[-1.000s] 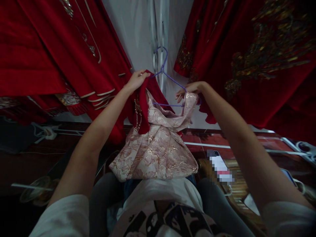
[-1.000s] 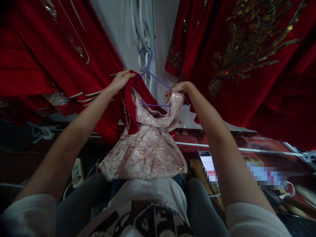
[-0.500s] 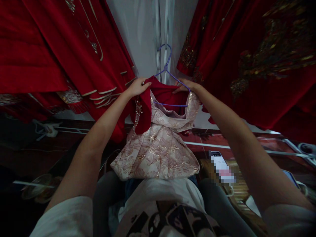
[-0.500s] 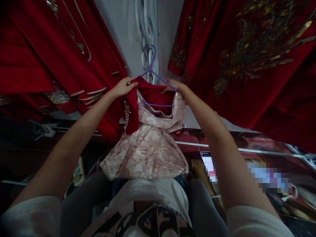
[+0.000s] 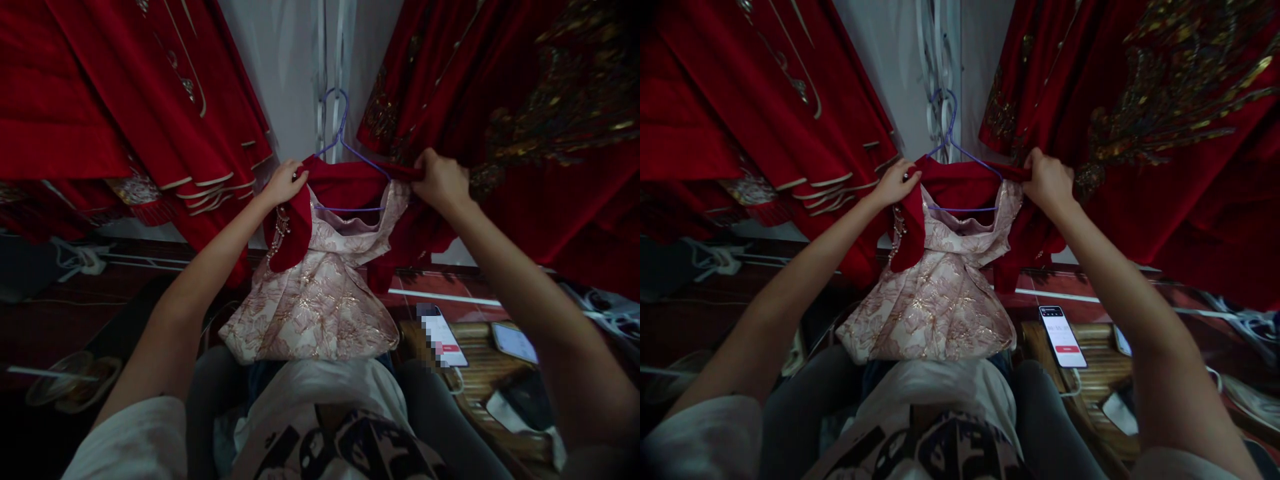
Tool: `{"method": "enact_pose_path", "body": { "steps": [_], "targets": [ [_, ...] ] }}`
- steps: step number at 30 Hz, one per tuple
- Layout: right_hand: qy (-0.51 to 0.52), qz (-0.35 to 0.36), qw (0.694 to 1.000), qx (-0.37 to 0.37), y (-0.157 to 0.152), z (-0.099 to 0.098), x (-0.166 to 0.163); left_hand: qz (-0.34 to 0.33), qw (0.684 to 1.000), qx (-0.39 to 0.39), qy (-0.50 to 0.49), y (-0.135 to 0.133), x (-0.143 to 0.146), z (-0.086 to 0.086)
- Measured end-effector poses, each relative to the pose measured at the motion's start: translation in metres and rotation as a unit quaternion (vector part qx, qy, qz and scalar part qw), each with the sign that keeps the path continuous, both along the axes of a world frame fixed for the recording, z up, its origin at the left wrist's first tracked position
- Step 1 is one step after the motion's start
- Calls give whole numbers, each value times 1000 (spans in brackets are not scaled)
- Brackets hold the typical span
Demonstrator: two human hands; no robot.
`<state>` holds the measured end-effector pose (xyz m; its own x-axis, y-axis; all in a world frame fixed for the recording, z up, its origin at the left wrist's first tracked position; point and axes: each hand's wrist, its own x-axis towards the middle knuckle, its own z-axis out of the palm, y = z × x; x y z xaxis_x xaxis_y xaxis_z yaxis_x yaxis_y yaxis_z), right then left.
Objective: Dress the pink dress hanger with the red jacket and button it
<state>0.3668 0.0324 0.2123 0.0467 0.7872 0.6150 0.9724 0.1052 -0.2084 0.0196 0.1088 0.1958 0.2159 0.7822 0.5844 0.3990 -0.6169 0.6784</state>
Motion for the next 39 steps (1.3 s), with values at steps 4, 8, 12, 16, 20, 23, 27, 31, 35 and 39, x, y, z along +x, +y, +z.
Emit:
{"method": "enact_pose_path", "body": {
  "steps": [4,8,12,16,20,23,27,31,35,39],
  "targets": [
    [96,154,982,-43,-23,-29,-17,11,1000,27,12,-7,0,-5],
    [176,178,965,-78,-15,-55,-9,47,995,72,46,-17,-5,-4],
    [233,181,954,-60,-6,-67,-11,137,972,129,139,-38,-6,-12],
    [298,294,908,-25,3,-69,-53,167,950,82,251,-62,17,-27],
    [316,381,869,-9,16,-67,-113,83,958,81,262,-75,50,-43],
    [359,398,844,-13,18,-67,-139,41,983,56,170,-74,57,-61],
    [413,460,781,-89,5,-77,-139,22,999,0,-32,-64,46,-87],
    [413,483,769,-67,-7,-91,-134,29,972,-44,-229,-63,43,-99],
    [401,464,789,-41,-8,-94,-138,18,966,-56,-251,-73,46,-94],
    [394,446,803,-20,-7,-89,-140,18,975,-48,-216,-80,45,-89]
  ]
}}
